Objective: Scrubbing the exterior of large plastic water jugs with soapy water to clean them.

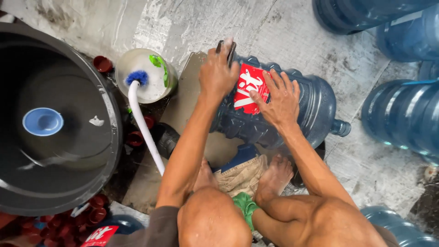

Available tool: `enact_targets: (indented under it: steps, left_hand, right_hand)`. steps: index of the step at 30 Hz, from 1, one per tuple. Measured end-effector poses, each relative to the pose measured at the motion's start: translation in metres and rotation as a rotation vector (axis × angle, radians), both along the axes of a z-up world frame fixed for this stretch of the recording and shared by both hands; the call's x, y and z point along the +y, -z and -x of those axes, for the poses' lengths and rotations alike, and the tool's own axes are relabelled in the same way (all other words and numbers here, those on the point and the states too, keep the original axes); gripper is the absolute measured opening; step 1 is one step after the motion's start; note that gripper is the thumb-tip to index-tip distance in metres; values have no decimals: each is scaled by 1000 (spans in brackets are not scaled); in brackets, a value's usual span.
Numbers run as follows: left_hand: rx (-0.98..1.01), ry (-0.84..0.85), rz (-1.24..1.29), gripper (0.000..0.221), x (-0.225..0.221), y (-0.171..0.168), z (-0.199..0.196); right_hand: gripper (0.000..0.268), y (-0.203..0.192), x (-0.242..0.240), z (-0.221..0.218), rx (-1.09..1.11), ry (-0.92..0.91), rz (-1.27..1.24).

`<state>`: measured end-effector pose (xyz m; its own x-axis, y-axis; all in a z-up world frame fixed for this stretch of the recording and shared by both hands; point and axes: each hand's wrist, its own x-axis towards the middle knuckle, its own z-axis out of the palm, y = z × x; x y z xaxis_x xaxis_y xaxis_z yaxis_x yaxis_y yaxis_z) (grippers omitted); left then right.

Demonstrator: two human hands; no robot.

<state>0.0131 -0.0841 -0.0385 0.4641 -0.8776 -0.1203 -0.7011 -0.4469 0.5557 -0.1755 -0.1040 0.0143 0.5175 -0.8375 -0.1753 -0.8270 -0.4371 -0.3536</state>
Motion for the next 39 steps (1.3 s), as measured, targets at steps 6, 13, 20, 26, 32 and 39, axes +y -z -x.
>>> enact_targets:
  steps: [6, 13, 20, 26, 32, 39]
  left_hand:
    - [-277, 114, 215, 81, 138, -34, 62]
    - [-298, 111, -78, 58, 14, -29, 63]
    - [-325, 136, 238, 54, 54, -36, 59]
    - [-285, 249, 290, 56, 52, -29, 101]
    - [-361, 149, 347, 50, 52, -24, 96]
    - [-307, -10, 129, 69, 58, -36, 62]
  right_hand:
    - [57, 19, -14, 10, -84, -91, 156]
    - [51, 26, -36, 17, -87, -39, -19]
    - [39, 34, -24, 19, -126, -45, 112]
    - [33, 39, -38, 32, -338, 39, 8]
    - [33, 20, -36, 28, -493, 92, -56]
    - [27, 28, -33, 33, -486, 37, -6]
